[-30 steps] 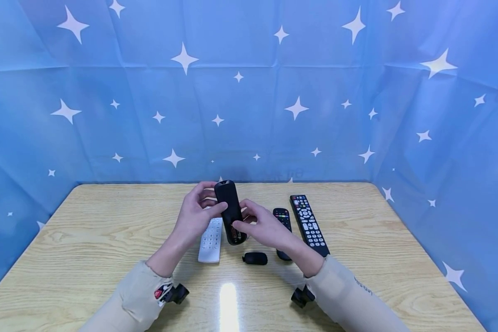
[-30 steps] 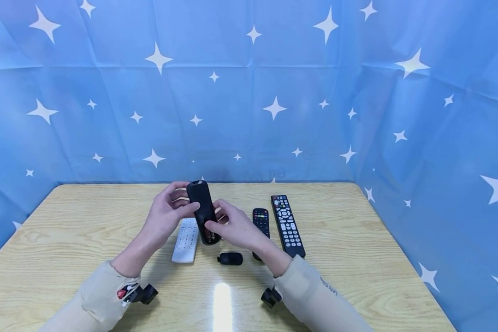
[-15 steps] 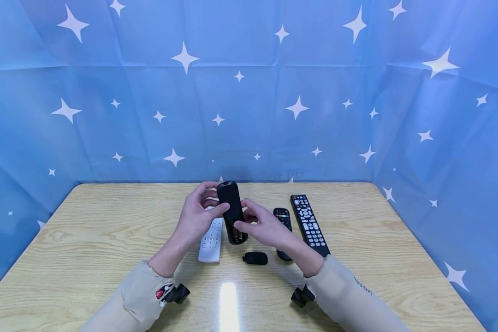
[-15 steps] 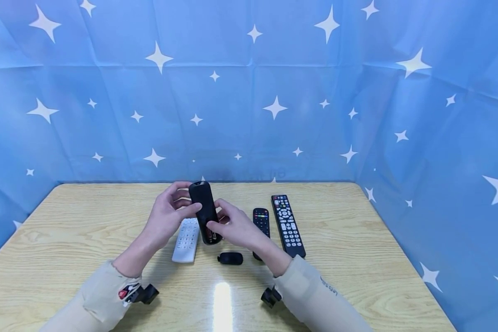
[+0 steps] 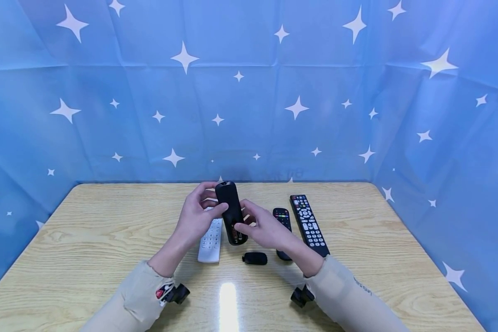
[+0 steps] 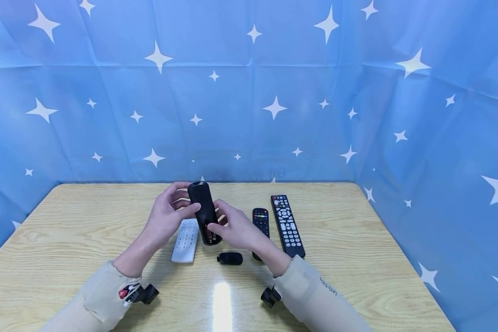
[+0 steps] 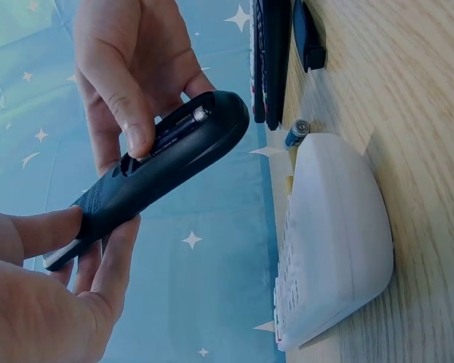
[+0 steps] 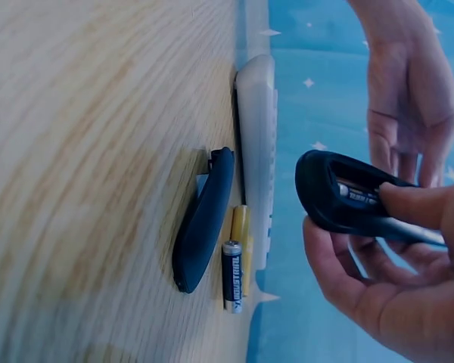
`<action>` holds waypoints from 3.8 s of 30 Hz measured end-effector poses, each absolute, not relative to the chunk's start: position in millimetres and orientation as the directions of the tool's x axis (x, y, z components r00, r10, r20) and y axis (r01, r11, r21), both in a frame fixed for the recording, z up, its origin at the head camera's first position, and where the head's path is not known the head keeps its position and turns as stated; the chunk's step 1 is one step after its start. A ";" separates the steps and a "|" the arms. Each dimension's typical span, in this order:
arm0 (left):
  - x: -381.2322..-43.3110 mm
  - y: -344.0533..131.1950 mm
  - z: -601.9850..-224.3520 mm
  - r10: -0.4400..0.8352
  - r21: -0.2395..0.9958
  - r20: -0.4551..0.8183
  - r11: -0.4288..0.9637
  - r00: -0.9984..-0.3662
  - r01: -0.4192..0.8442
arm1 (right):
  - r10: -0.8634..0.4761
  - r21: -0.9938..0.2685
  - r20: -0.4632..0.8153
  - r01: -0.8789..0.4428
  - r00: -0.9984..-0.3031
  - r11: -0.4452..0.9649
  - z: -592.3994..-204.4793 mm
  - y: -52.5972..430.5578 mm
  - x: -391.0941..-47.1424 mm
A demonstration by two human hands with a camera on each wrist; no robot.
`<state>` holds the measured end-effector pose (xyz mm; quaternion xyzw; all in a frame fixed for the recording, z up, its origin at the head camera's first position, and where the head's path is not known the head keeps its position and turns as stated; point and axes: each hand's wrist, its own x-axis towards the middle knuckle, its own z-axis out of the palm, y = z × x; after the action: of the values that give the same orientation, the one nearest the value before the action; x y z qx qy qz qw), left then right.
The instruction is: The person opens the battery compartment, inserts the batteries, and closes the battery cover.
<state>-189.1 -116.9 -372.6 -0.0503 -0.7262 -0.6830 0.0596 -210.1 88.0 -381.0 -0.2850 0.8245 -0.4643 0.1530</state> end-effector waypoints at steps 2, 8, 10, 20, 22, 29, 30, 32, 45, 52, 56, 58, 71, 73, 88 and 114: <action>-189.1 -116.8 -372.7 -0.010 0.987 0.152 0.063 -0.988 0.151 | -0.615 -0.849 0.013 -0.334 -0.788 0.410 -380.6 87.9 -210.2; -189.7 -116.1 -372.9 -0.014 0.988 0.141 0.071 -0.990 0.140 | -0.611 -0.837 0.005 -0.338 -0.792 0.431 -379.2 87.4 -209.6; -190.0 -115.6 -373.0 -0.014 0.988 0.139 0.075 -0.990 0.138 | -0.610 -0.832 0.007 -0.343 -0.793 0.436 -378.9 87.4 -209.6; -191.1 -115.2 -374.0 -0.020 0.990 0.126 0.058 -0.992 0.125 | -0.596 -0.821 -0.018 -0.328 -0.803 0.467 -379.0 87.9 -211.6; -191.3 -115.6 -374.0 -0.023 0.992 0.118 0.055 -0.993 0.117 | -0.597 -0.818 -0.026 -0.326 -0.802 0.473 -379.6 87.7 -212.6; -193.4 -119.4 -372.6 -0.037 0.994 0.097 0.044 -0.995 0.095 | -0.601 -0.808 -0.032 -0.333 -0.799 0.486 -380.0 92.2 -215.3; -193.6 -120.2 -372.2 -0.041 0.995 0.093 0.041 -0.995 0.092 | -0.603 -0.799 -0.025 -0.347 -0.797 0.491 -379.9 93.1 -215.8; -194.5 -122.0 -372.1 -0.047 0.996 0.088 0.037 -0.995 0.086 | -0.605 -0.775 -0.013 -0.374 -0.796 0.509 -379.7 94.8 -216.4; -195.3 -124.9 -373.3 -0.060 0.995 0.073 0.074 -0.995 0.069 | -0.604 -0.425 -0.060 -0.527 -0.795 0.736 -386.1 94.0 -213.0; -194.5 -125.2 -373.6 -0.057 0.994 0.075 0.079 -0.996 0.070 | -0.587 -0.368 -0.073 -0.526 -0.806 0.767 -387.1 90.8 -211.6; -194.3 -125.2 -374.2 -0.057 0.994 0.076 0.079 -0.995 0.071 | -0.574 -0.361 -0.092 -0.510 -0.814 0.781 -388.9 90.5 -211.7; -194.1 -125.3 -374.6 -0.057 0.994 0.075 0.078 -0.996 0.071 | -0.577 -0.356 -0.093 -0.514 -0.812 0.780 -389.2 90.5 -211.4; -192.7 -126.1 -375.3 -0.046 0.993 0.082 0.088 -0.996 0.078 | -0.565 -0.257 -0.102 -0.527 -0.819 0.810 -391.1 88.2 -207.8; -192.8 -126.4 -375.1 -0.048 0.993 0.082 0.093 -0.995 0.077 | -0.559 -0.237 -0.106 -0.526 -0.822 0.817 -391.6 87.3 -207.7; -192.7 -125.0 -373.1 -0.042 0.995 0.078 0.068 -0.996 0.075 | -0.546 -0.162 -0.141 -0.524 -0.826 0.836 -396.3 84.9 -208.1; -193.4 -127.1 -374.1 -0.049 0.993 0.078 0.093 -0.996 0.073 | -0.629 -0.295 -0.074 -0.585 -0.774 0.755 -393.0 93.6 -208.9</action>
<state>-193.4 -127.1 -374.1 -0.0082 -0.7379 -0.6733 0.0454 -208.9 93.6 -393.0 -0.3252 0.9331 -0.1284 0.0845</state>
